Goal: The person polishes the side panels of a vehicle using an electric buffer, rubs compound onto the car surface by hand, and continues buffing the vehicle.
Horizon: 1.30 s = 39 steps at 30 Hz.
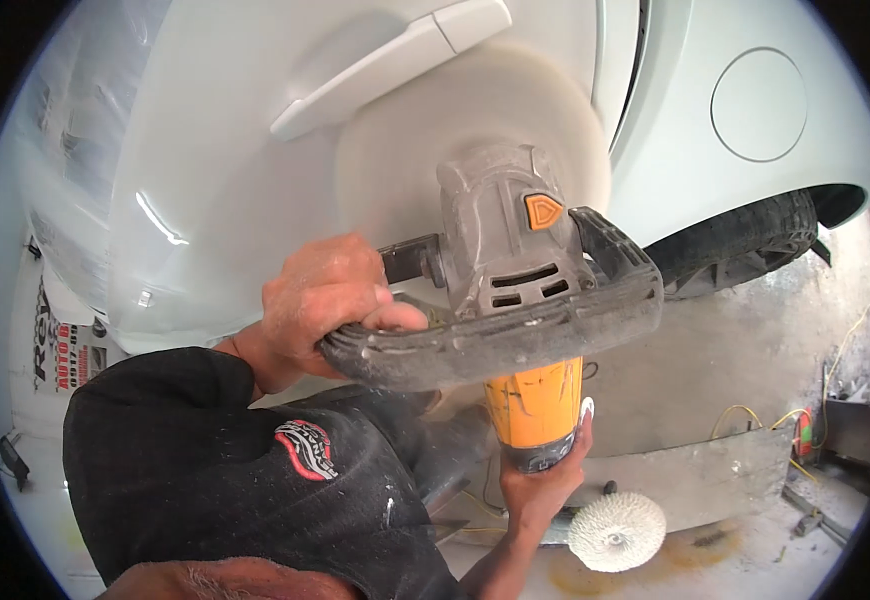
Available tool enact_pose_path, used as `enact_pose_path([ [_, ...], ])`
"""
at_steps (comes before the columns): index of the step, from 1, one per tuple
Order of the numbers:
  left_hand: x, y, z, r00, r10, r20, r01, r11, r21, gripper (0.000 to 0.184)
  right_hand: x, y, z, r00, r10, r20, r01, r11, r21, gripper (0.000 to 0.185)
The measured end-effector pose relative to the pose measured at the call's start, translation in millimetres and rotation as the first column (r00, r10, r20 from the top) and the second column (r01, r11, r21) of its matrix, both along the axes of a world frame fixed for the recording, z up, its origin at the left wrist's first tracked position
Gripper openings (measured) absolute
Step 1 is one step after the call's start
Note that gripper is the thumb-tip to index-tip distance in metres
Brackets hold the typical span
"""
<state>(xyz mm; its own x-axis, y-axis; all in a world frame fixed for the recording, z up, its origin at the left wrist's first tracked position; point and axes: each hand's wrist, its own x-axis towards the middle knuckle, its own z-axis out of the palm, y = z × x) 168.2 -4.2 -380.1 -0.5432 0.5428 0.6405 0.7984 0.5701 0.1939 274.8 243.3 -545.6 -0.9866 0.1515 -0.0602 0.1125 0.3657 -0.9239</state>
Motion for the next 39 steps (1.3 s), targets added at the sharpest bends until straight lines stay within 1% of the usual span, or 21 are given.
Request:
enact_pose_path([
  [2, 1.4, 0.8, 1.3, 0.999, -0.027, -0.018, 0.028, 0.996, 0.081, 0.046, 2.2, 11.9, 15.1, 0.999, 0.025, -0.029, -0.022, 0.997, 0.080, 0.104],
  [3, 1.7, 1.6, 1.8, 0.999, -0.041, -0.027, 0.044, 0.992, 0.120, 0.047, 1.6, 17.6, 20.9, 1.000, 0.025, -0.018, -0.023, 0.997, 0.074, 0.104],
  [5, 6.1, 4.2, 10.5, 0.999, -0.051, 0.017, 0.049, 0.992, 0.117, 0.049, -1.2, 28.4, 28.9, 1.000, 0.030, 0.007, -0.030, 0.998, 0.057, 0.103],
  [6, 9.2, 5.2, 13.2, 0.998, -0.053, 0.040, 0.048, 0.992, 0.114, 0.050, -1.3, 33.4, 30.5, 1.000, 0.030, 0.006, -0.030, 0.996, 0.085, 0.102],
  [8, 8.8, 13.0, -9.9, 0.997, -0.063, -0.053, 0.076, 0.953, 0.292, 0.036, -0.1, 39.4, 27.0, 0.999, 0.035, -0.002, -0.035, 0.991, 0.133, 0.101],
  [9, 6.7, 16.2, -23.1, 0.993, -0.061, -0.101, 0.095, 0.922, 0.375, 0.033, 3.5, 39.4, 20.3, 1.000, 0.008, 0.005, -0.008, 0.992, 0.125, 0.099],
  [12, -1.6, 14.5, -41.7, 0.996, -0.048, -0.073, 0.070, 0.942, 0.328, 0.034, 19.9, 23.7, -5.2, 0.993, -0.060, 0.105, 0.059, 0.998, 0.013, 0.098],
  [13, -3.8, 14.2, -46.2, 0.995, -0.010, -0.099, 0.041, 0.948, 0.315, 0.034, 24.5, 16.8, -14.4, 0.994, -0.052, 0.096, 0.040, 0.991, 0.126, 0.096],
  [17, -0.4, 2.7, -59.5, 0.998, -0.028, -0.056, 0.041, 0.969, 0.245, 0.033, 33.3, -8.4, -24.8, 0.996, -0.051, 0.071, 0.046, 0.996, 0.076, 0.098],
  [19, -4.5, 2.2, -52.9, 0.997, -0.035, -0.071, 0.049, 0.977, 0.208, 0.033, 32.5, -17.7, -26.6, 0.994, -0.082, 0.067, 0.081, 0.996, 0.026, 0.096],
  [20, -8.9, 3.3, -49.7, 0.993, -0.042, -0.109, 0.065, 0.974, 0.218, 0.032, 31.2, -21.8, -26.8, 0.993, -0.100, 0.061, 0.100, 0.995, 0.005, 0.095],
  [22, -20.7, 9.5, -43.9, 0.982, -0.058, -0.183, 0.101, 0.965, 0.241, 0.030, 25.7, -25.3, -23.6, 0.989, -0.144, 0.022, 0.143, 0.989, 0.043, 0.091],
  [26, -40.3, 13.4, -30.7, 0.972, -0.088, -0.217, 0.148, 0.949, 0.277, 0.028, 14.4, -31.0, -18.8, 0.964, -0.263, -0.044, 0.266, 0.962, 0.065, 0.086],
  [27, -39.3, 11.8, -28.3, 0.971, -0.086, -0.221, 0.149, 0.946, 0.287, 0.028, 13.8, -31.8, -12.8, 0.966, -0.256, -0.031, 0.257, 0.966, 0.031, 0.086],
  [31, -15.6, -2.9, -29.1, 0.978, -0.069, -0.196, 0.131, 0.937, 0.323, 0.029, 33.7, -31.3, 1.3, 0.984, -0.176, 0.009, 0.176, 0.984, 0.034, 0.088],
  [33, 6.3, -20.8, -33.7, 0.986, -0.048, -0.161, 0.096, 0.948, 0.304, 0.030, 49.8, -37.1, -0.7, 0.993, -0.102, 0.056, 0.101, 0.995, 0.020, 0.090],
  [36, 34.7, -53.2, -29.4, 0.994, -0.054, -0.094, 0.075, 0.968, 0.239, 0.033, 69.7, -59.2, -3.0, 0.985, -0.076, 0.158, 0.077, 0.997, -0.004, 0.094],
  [37, 41.9, -64.2, -27.5, 0.996, -0.062, -0.068, 0.074, 0.976, 0.203, 0.034, 75.2, -66.9, -9.1, 0.987, -0.065, 0.144, 0.062, 0.998, 0.024, 0.097],
  [39, 53.4, -78.0, -27.5, 0.996, -0.070, -0.062, 0.082, 0.974, 0.210, 0.034, 83.6, -86.3, -9.2, 0.995, -0.057, 0.078, 0.057, 0.998, 0.002, 0.092],
])
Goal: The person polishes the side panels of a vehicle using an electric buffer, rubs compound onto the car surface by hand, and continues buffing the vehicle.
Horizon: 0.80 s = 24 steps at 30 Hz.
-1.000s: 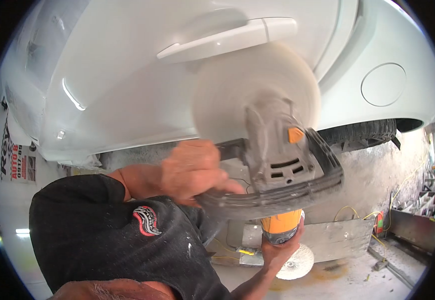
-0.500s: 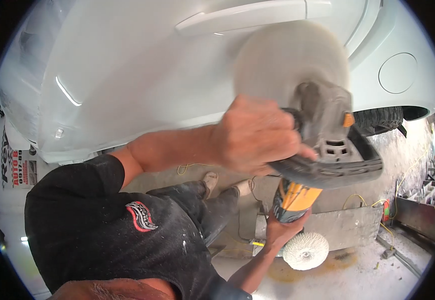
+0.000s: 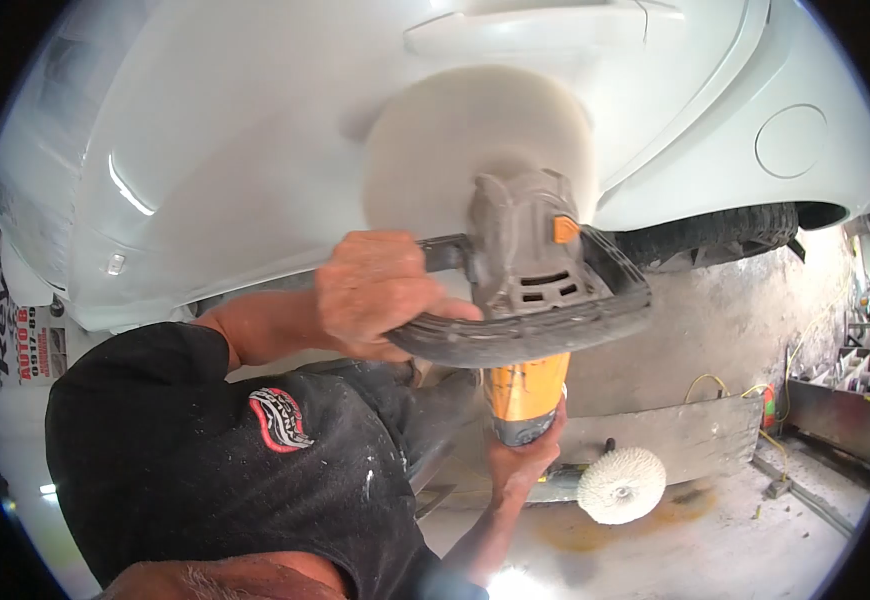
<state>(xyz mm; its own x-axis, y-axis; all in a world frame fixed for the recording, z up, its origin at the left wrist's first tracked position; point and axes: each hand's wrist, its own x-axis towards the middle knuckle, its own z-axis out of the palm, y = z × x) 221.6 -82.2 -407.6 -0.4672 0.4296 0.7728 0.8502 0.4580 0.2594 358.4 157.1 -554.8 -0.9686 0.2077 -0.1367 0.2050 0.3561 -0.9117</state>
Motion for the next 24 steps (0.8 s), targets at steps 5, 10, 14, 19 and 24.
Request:
enact_pose_path([
  [5, 10.5, -16.5, 3.1, 0.999, -0.008, -0.031, 0.007, 0.999, -0.040, 0.038, 0.5, -16.7, 4.3, 1.000, -0.001, 0.005, 0.002, 1.000, -0.027, 0.090],
  [10, -10.4, -7.1, 6.4, 0.994, -0.089, -0.064, 0.089, 0.996, -0.003, 0.041, 0.5, -13.3, 1.1, 0.999, -0.049, -0.012, 0.050, 0.999, 0.014, 0.099],
  [14, -3.0, -15.5, 10.9, 0.996, -0.071, -0.062, 0.068, 0.997, -0.046, 0.041, 2.0, -23.2, -12.3, 0.993, -0.064, -0.101, 0.067, 0.998, 0.022, 0.086],
  [19, 37.2, -44.5, 34.4, 0.998, 0.066, 0.006, -0.064, 0.979, -0.195, 0.030, 7.5, -50.8, -3.0, 0.999, 0.029, 0.031, -0.025, 0.992, -0.127, 0.093],
  [24, 61.1, -57.1, 44.3, 0.993, 0.117, 0.022, -0.108, 0.962, -0.253, 0.027, 12.8, -66.2, -6.7, 0.989, 0.137, 0.057, -0.125, 0.976, -0.179, 0.097],
])
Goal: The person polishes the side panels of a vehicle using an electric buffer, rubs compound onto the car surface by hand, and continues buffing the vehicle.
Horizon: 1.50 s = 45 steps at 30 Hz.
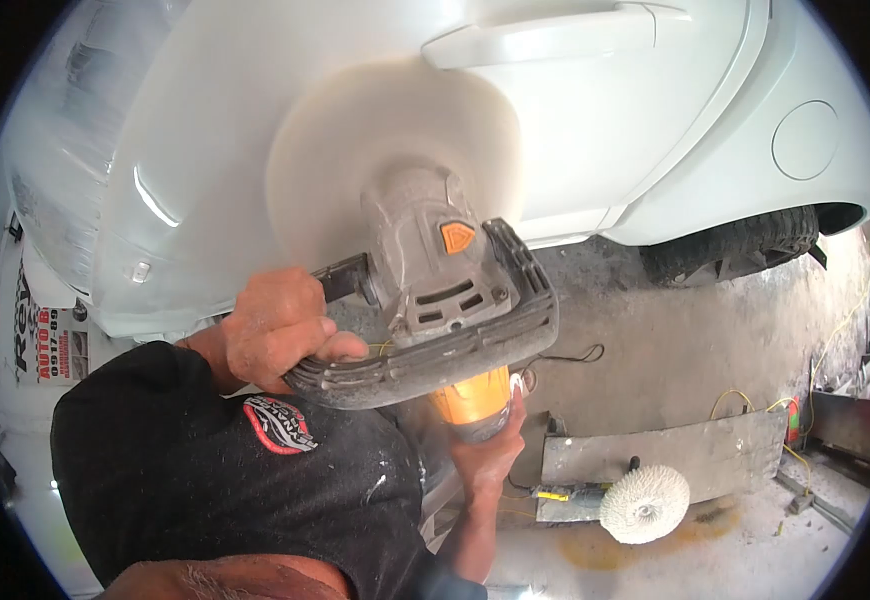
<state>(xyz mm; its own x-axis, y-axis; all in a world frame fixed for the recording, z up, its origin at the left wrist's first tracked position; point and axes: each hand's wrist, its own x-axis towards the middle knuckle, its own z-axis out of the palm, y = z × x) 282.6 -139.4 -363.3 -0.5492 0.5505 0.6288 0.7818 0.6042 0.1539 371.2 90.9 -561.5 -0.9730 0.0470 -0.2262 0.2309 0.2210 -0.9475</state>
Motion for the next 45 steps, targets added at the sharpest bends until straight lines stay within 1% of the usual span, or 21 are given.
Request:
enact_pose_path([
  [2, -1.7, -0.8, 1.4, 0.995, -0.037, 0.093, 0.039, 0.999, -0.016, 0.026, 2.1, 3.2, -0.1, 0.999, -0.010, 0.037, 0.010, 1.000, 0.007, 0.097],
  [4, -10.4, 4.0, -12.4, 0.998, -0.056, 0.017, 0.055, 0.998, 0.035, 0.024, 0.1, 3.4, 4.3, 0.996, -0.028, 0.079, 0.029, 0.999, -0.016, 0.096],
  [5, -16.0, 9.5, -19.3, 0.998, -0.064, -0.016, 0.065, 0.996, 0.057, 0.024, -0.3, 3.7, 2.2, 0.997, -0.051, 0.064, 0.053, 0.998, -0.025, 0.096],
  [7, -27.5, 23.5, -24.6, 0.998, -0.067, -0.011, 0.068, 0.994, 0.083, 0.021, 1.0, 7.9, -5.3, 0.994, -0.098, 0.042, 0.100, 0.994, -0.047, 0.096],
  [8, -34.4, 30.5, -25.5, 0.997, -0.072, -0.012, 0.073, 0.993, 0.094, 0.020, 0.2, 10.1, -8.7, 0.992, -0.121, 0.022, 0.121, 0.993, -0.014, 0.095],
  [11, -51.2, 44.1, -22.7, 0.991, -0.115, 0.072, 0.110, 0.992, 0.066, 0.019, -5.5, 13.2, -7.3, 0.986, -0.156, 0.051, 0.159, 0.986, -0.056, 0.092],
  [12, -52.0, 48.2, -24.7, 0.990, -0.112, 0.090, 0.105, 0.991, 0.079, 0.018, -5.7, 14.4, -8.5, 0.987, -0.143, 0.074, 0.149, 0.986, -0.078, 0.090],
  [15, -42.0, 38.5, -16.8, 0.994, -0.079, 0.078, 0.085, 0.994, -0.073, 0.020, 2.0, 7.7, -12.7, 0.993, -0.094, 0.068, 0.103, 0.986, -0.134, 0.090],
  [18, -13.3, 22.3, 9.2, 0.994, -0.037, 0.103, 0.048, 0.993, -0.108, 0.021, 15.2, -12.1, -23.8, 0.999, 0.015, 0.041, -0.008, 0.987, -0.160, 0.090],
  [21, 21.8, -10.4, 39.4, 0.983, 0.028, 0.184, 0.018, 0.970, -0.243, 0.027, 21.9, -41.2, -13.7, 0.992, 0.106, -0.066, -0.114, 0.986, -0.123, 0.091],
  [24, 42.5, -31.4, 66.2, 0.997, 0.057, 0.052, -0.040, 0.956, -0.290, 0.032, 22.0, -78.2, 2.1, 0.980, 0.150, -0.128, -0.176, 0.959, -0.220, 0.093],
  [27, 47.5, -40.1, 89.4, 0.999, 0.037, -0.040, -0.048, 0.943, -0.330, 0.041, 20.8, -115.3, 2.5, 0.969, 0.182, -0.165, -0.231, 0.904, -0.360, 0.101],
  [30, 43.3, -36.4, 109.7, 0.993, 0.035, -0.110, -0.077, 0.910, -0.406, 0.044, 11.9, -139.7, 18.6, 0.961, 0.168, -0.218, -0.246, 0.880, -0.407, 0.102],
  [33, 32.9, -25.2, 124.8, 0.986, 0.037, -0.161, -0.106, 0.887, -0.450, 0.044, 5.0, -163.7, 6.4, 0.934, 0.128, -0.333, -0.275, 0.853, -0.444, 0.102],
  [37, 6.1, 2.1, 137.9, 0.960, -0.022, -0.278, -0.109, 0.888, -0.446, 0.041, -13.5, -177.2, 23.5, 0.960, 0.105, -0.259, -0.231, 0.821, -0.522, 0.093],
  [39, -3.6, 20.2, 147.2, 0.941, -0.030, -0.337, -0.154, 0.850, -0.503, 0.039, -23.5, -180.7, 41.9, 0.975, 0.046, -0.217, -0.160, 0.822, -0.547, 0.089],
  [42, -18.5, 30.0, 154.8, 0.922, -0.109, -0.372, -0.106, 0.854, -0.510, 0.037, -45.4, -179.2, 74.3, 0.945, -0.109, -0.309, -0.099, 0.804, -0.586, 0.067],
  [43, -22.5, 33.0, 157.5, 0.914, -0.134, -0.384, -0.091, 0.853, -0.514, 0.036, -44.4, -180.5, 72.1, 0.949, -0.079, -0.305, -0.127, 0.791, -0.599, 0.074],
  [45, -15.0, 34.2, 156.7, 0.924, -0.091, -0.371, -0.120, 0.853, -0.509, 0.035, -41.0, -182.9, 61.5, 0.954, -0.018, -0.298, -0.180, 0.761, -0.623, 0.088],
])
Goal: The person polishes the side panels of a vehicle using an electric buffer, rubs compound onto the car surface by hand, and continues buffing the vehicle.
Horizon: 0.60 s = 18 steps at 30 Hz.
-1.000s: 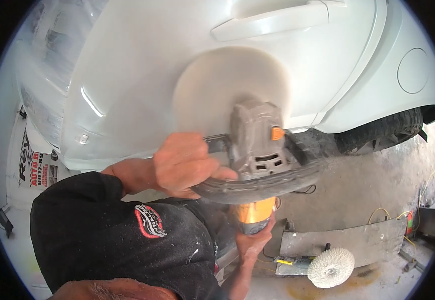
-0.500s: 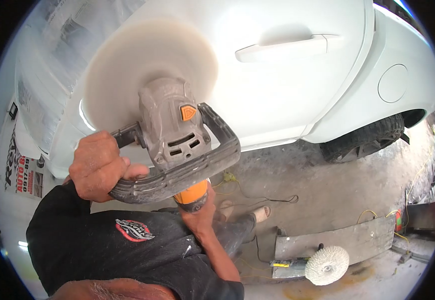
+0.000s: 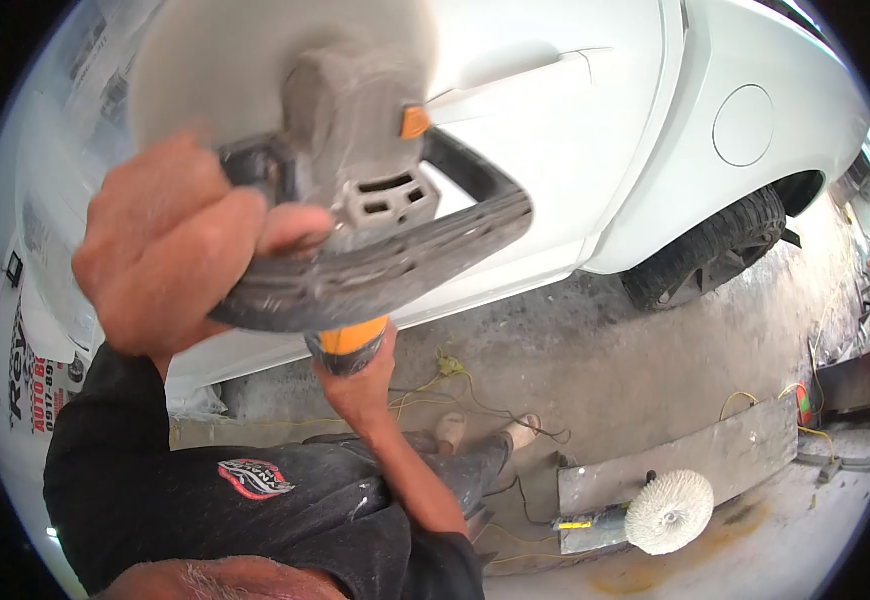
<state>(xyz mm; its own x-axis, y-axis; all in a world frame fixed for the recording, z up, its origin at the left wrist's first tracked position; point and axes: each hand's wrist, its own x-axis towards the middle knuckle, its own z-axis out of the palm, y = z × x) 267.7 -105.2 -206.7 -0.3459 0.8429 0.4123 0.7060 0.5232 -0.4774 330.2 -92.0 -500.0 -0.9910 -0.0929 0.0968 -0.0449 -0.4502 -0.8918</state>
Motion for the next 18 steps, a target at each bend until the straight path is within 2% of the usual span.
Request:
enact_pose_path([
  [3, 21.9, -9.8, -18.7, 0.996, 0.080, 0.051, -0.083, 0.995, 0.055, 0.036, 20.8, 10.6, -26.7, 0.994, 0.105, -0.008, -0.104, 0.990, 0.100, 0.092],
  [6, 41.9, -19.8, -31.5, 0.975, 0.179, 0.129, -0.187, 0.981, 0.050, 0.037, 39.4, 34.8, -41.9, 0.974, 0.203, 0.097, -0.216, 0.963, 0.159, 0.093],
  [12, 36.6, -5.9, -37.6, 0.926, 0.190, 0.325, -0.243, 0.961, 0.132, 0.034, 50.6, 87.9, -24.7, 0.947, 0.198, 0.254, -0.252, 0.947, 0.198, 0.092],
  [13, 32.6, -3.1, -38.9, 0.927, 0.173, 0.333, -0.230, 0.963, 0.139, 0.033, 54.3, 92.8, -31.0, 0.961, 0.148, 0.234, -0.204, 0.949, 0.241, 0.093],
  [18, 17.7, 17.9, -62.1, 0.930, 0.142, 0.338, -0.230, 0.944, 0.238, 0.019, 53.4, 130.7, -18.8, 0.953, 0.101, 0.285, -0.190, 0.933, 0.305, 0.088],
])
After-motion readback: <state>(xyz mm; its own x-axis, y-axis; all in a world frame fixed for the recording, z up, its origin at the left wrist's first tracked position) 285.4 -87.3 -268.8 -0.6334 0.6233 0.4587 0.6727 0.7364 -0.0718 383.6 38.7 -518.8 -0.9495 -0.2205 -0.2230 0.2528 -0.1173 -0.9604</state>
